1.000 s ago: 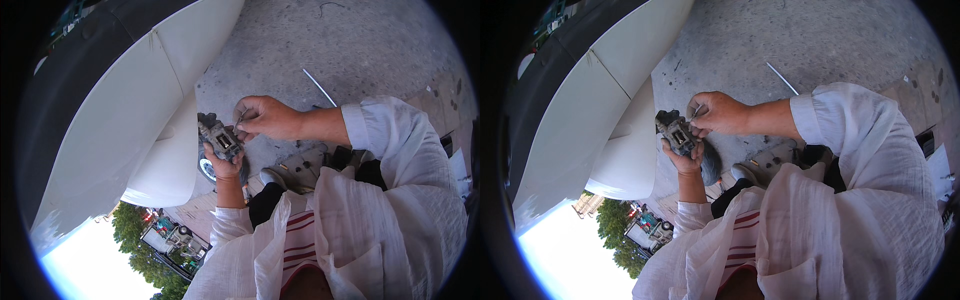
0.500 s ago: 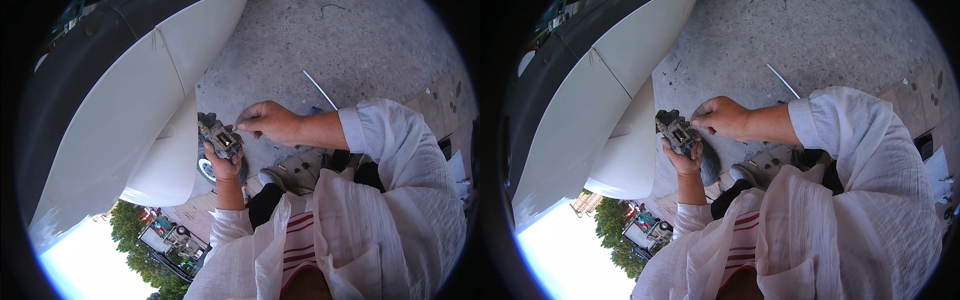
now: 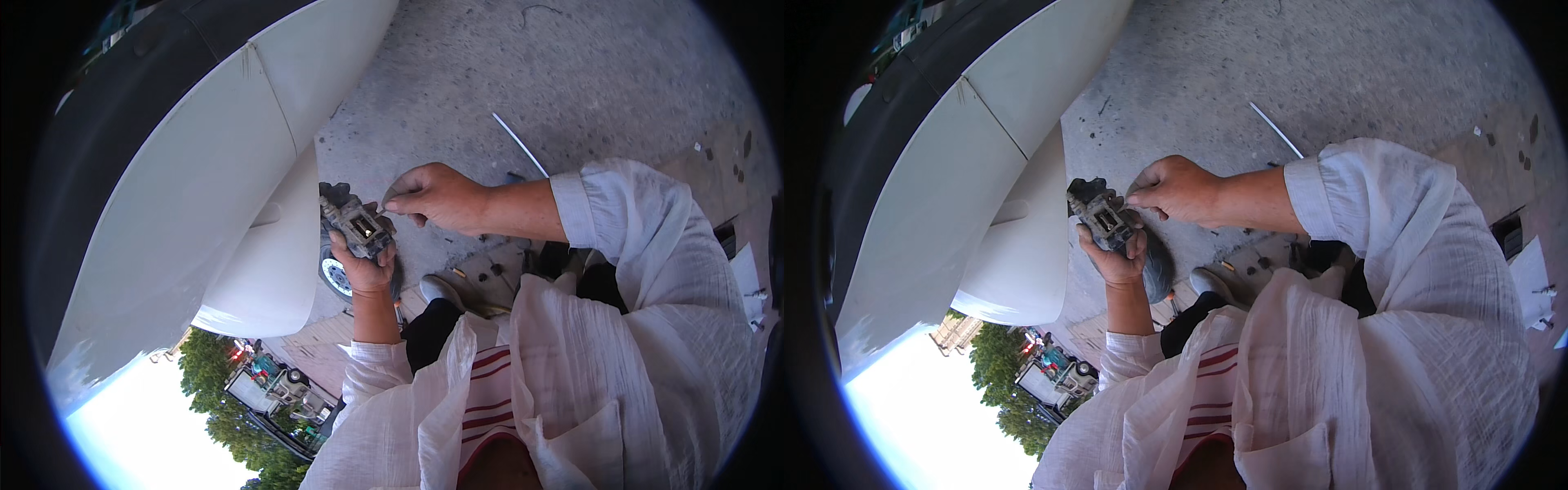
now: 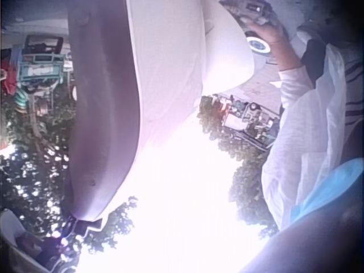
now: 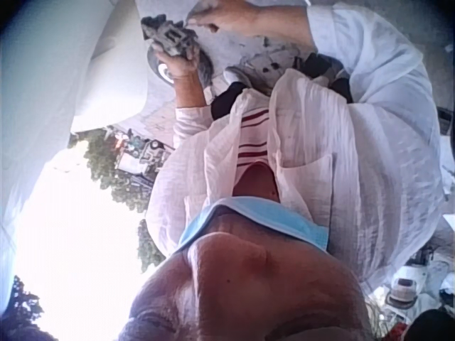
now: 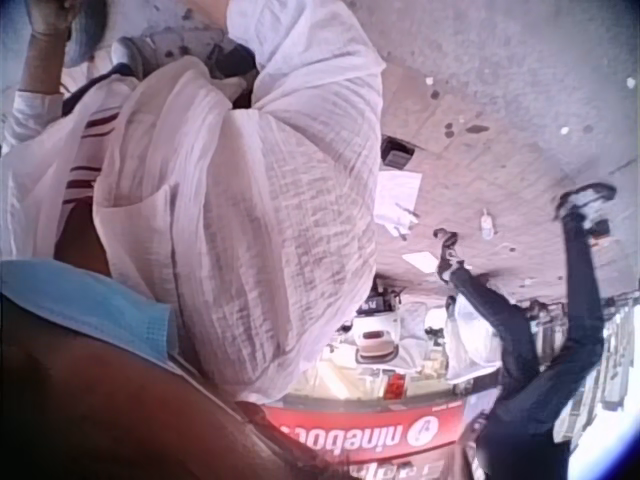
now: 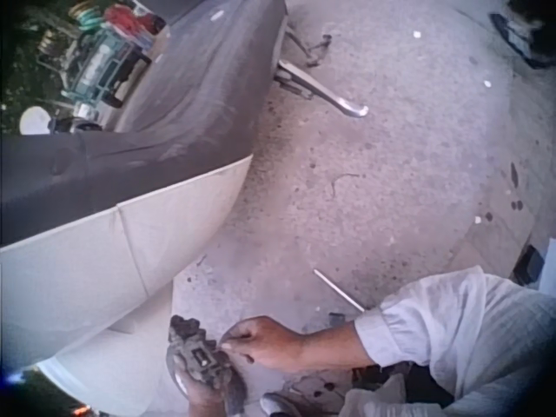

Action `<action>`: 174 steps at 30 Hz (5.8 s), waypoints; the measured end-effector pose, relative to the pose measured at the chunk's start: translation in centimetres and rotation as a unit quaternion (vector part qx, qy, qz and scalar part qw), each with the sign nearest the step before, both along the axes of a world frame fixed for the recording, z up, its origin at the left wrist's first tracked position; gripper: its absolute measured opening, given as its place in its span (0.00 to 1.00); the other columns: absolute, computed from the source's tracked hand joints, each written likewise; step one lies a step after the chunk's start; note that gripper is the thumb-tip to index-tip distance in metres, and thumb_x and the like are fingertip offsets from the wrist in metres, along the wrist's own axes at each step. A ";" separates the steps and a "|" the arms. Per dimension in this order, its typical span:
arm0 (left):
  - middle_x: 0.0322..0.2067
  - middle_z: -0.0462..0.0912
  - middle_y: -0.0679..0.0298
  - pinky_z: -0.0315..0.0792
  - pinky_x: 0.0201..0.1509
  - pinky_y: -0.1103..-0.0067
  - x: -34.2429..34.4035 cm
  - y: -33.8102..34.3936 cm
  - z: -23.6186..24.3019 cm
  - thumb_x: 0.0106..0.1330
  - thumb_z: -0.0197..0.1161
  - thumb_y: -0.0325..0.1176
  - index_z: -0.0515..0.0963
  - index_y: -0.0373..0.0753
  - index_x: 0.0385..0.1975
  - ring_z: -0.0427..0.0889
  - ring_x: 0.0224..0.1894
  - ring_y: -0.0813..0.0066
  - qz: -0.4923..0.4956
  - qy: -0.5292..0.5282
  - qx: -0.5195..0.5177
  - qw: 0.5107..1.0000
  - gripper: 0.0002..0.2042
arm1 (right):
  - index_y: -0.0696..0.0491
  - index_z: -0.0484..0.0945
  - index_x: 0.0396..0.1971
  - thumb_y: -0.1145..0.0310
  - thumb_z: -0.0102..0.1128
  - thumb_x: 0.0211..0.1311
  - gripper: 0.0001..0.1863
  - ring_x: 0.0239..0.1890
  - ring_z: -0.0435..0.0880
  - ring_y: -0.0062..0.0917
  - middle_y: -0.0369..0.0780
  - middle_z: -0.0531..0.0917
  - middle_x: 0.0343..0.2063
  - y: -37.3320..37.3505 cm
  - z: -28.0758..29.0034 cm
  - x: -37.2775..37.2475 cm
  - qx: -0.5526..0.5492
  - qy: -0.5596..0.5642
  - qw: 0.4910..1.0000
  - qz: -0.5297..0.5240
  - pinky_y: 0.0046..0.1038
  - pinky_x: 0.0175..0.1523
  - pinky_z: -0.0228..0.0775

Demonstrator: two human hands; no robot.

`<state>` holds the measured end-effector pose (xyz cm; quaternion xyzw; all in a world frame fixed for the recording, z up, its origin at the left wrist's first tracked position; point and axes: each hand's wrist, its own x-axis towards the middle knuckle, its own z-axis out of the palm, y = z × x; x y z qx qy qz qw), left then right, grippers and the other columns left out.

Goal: The person repeatedly handles a scooter brake caliper, picking it up, turning it over, and manipulating small components with both hands. The person occasionally reaches for a screwdriver on the ground but continues to work primarily by hand on the caliper.

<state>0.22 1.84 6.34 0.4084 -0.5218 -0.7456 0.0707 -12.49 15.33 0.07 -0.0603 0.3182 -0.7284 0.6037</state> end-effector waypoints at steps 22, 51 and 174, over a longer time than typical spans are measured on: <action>0.25 0.77 0.49 0.55 0.08 0.87 0.2 0.0 0.0 0.60 0.45 0.70 0.64 0.35 0.58 0.61 0.06 0.80 0.014 0.061 0.069 0.996 0.41 | 0.58 0.78 0.30 0.72 0.62 0.53 0.07 0.32 0.83 0.36 0.45 0.82 0.27 1.5 1.7 -0.6 -0.012 0.381 0.913 -0.147 0.32 0.39 0.73; 0.26 0.79 0.52 0.57 0.09 0.87 1.0 -0.4 1.4 0.62 0.42 0.70 0.66 0.34 0.56 0.63 0.07 0.80 -0.002 -0.007 0.004 1.000 0.40 | 0.58 0.77 0.32 0.74 0.62 0.56 0.06 0.32 0.80 0.25 0.41 0.82 0.27 -0.4 0.8 -0.7 -0.086 0.315 0.942 -0.071 0.28 0.40 0.70; 0.47 0.75 0.58 0.67 0.27 0.91 2.9 2.1 -1.4 0.56 0.65 0.20 0.70 0.28 0.50 0.72 0.27 0.88 0.070 0.169 -0.205 0.962 0.21 | 0.59 0.72 0.43 0.81 0.46 0.66 0.09 0.46 0.82 0.29 0.41 0.78 0.42 -2.0 2.1 2.6 -0.018 0.099 0.989 -0.105 0.33 0.53 0.80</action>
